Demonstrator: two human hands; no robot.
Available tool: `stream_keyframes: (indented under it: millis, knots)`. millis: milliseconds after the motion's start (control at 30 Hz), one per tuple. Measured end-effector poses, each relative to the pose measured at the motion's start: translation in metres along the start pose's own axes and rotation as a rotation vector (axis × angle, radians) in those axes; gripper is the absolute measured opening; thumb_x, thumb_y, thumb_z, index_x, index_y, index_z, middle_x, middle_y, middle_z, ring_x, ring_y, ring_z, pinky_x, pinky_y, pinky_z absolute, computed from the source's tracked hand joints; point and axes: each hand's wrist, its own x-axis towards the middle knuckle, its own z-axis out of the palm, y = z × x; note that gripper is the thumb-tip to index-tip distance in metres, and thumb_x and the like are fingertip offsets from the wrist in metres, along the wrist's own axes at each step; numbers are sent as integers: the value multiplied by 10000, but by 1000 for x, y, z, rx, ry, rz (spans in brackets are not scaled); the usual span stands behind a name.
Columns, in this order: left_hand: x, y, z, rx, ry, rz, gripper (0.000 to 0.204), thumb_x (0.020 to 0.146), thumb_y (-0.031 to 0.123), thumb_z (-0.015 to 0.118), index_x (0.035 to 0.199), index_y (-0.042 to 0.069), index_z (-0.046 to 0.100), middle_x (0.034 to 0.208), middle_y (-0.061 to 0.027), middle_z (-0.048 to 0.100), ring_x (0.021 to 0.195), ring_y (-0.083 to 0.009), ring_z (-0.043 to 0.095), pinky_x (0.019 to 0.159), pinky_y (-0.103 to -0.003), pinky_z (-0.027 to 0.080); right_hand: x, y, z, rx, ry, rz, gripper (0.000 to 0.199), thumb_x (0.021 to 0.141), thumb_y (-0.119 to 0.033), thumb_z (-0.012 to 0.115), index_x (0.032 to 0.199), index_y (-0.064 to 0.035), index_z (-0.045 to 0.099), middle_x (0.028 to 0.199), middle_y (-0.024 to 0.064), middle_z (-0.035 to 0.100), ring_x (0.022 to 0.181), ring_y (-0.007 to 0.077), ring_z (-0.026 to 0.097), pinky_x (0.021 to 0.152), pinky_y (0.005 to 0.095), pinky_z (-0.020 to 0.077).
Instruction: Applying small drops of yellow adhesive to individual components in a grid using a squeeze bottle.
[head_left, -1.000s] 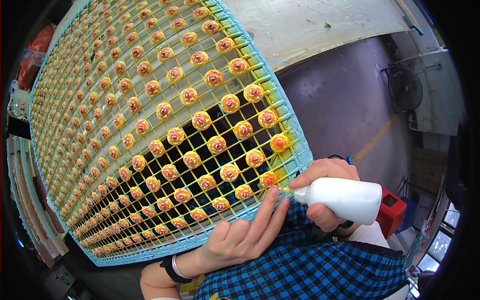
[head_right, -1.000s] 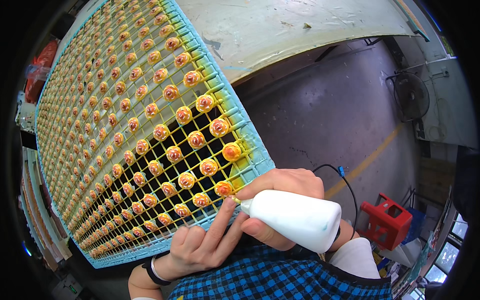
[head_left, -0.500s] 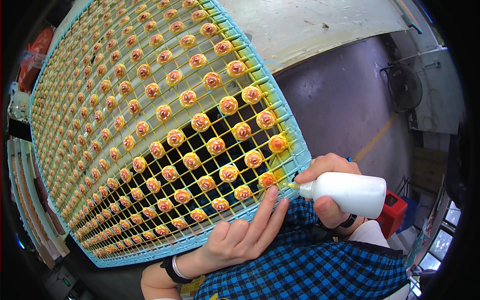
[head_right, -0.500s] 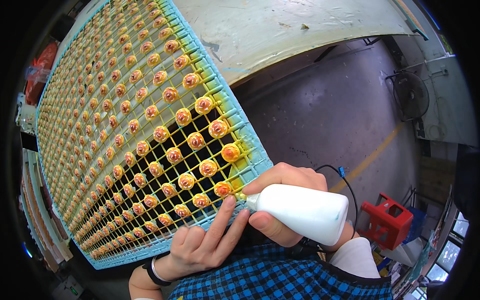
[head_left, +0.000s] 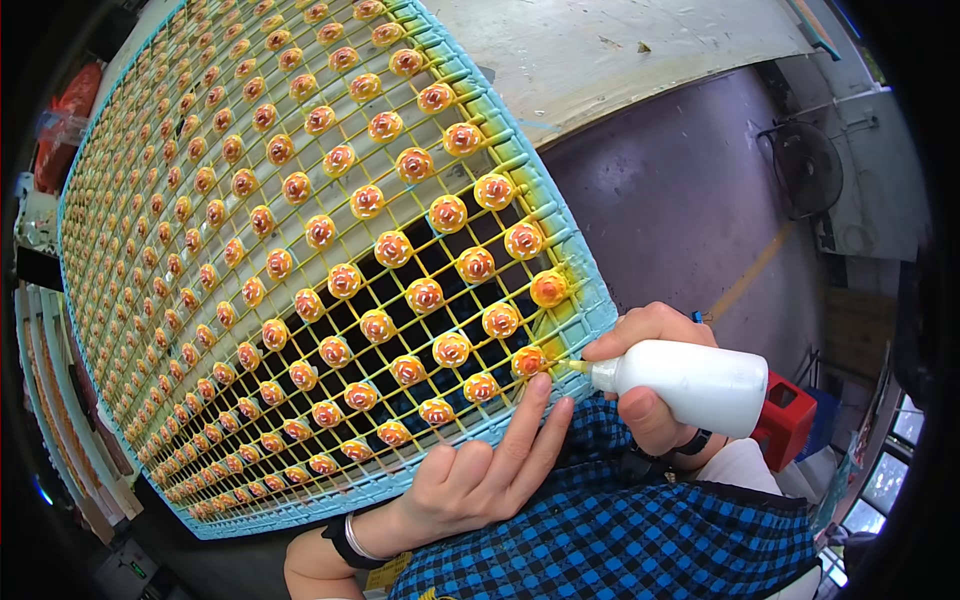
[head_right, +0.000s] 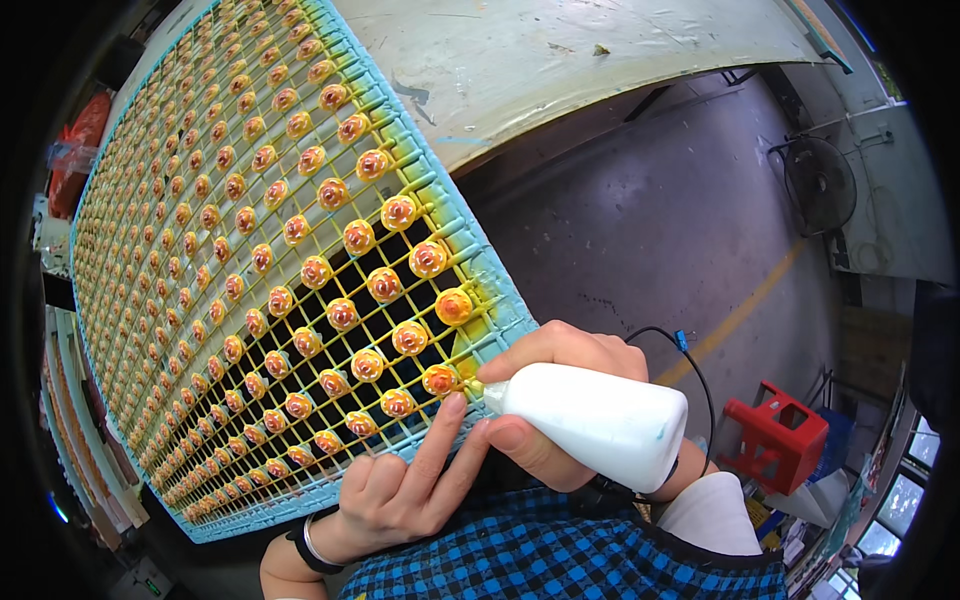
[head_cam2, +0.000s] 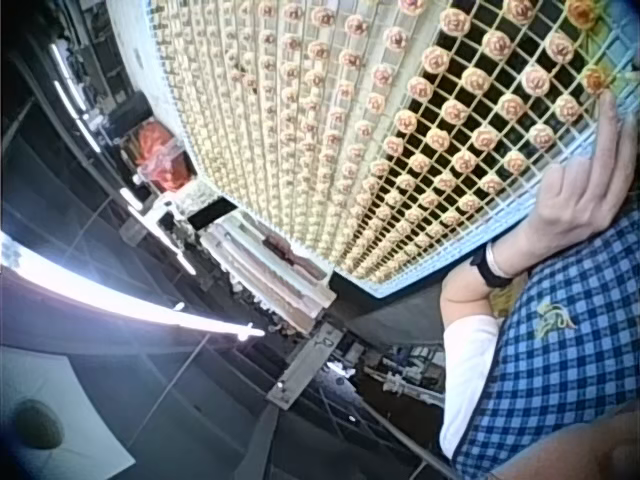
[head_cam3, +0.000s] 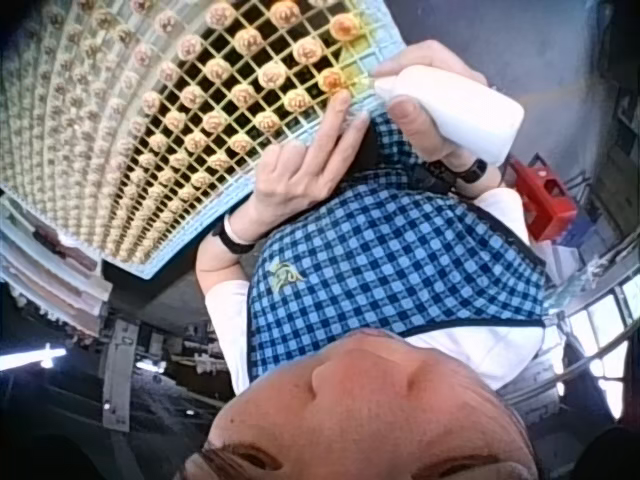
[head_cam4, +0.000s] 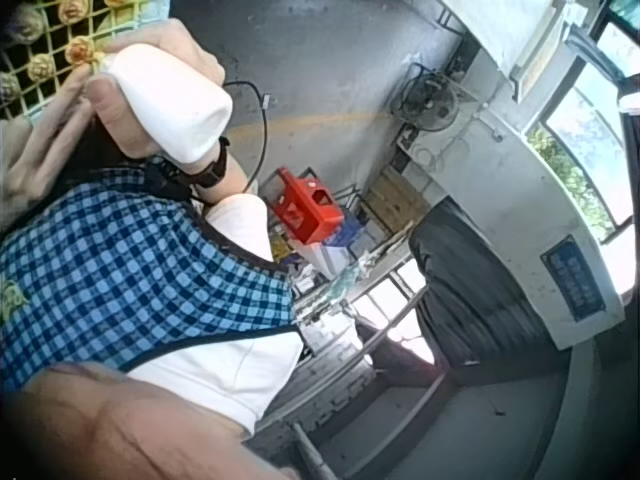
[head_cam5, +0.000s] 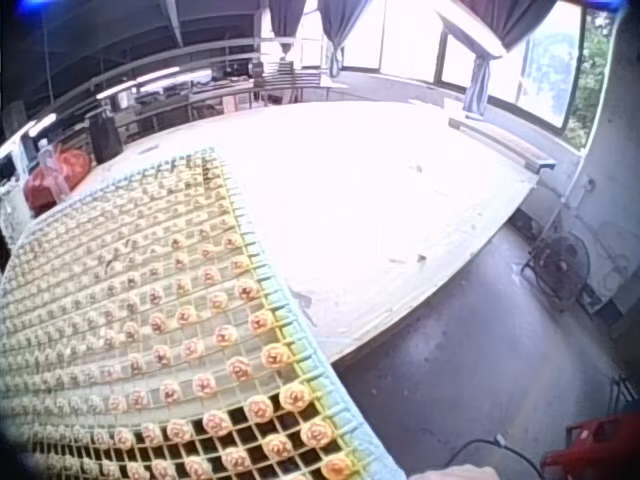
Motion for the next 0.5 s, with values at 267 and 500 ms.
stream_keyframes:
  millis: [267,500]
  knots:
    - [0,0,0,3,1,-1,294,826,195,485,1085,209,624,1101,31,630,458,-34,181,431,-183,135,-1,2,2,66,27,17,386,768,-397,663,848,-22,613,683,64,599,540,186,613,494,256,476]
    - [2,0,0,0,0,3,291,827,197,486,1082,215,625,1097,36,632,456,-34,182,432,-182,138,3,3,3,4,35,-60,395,762,-393,671,856,-13,623,702,71,615,554,178,623,502,250,485]
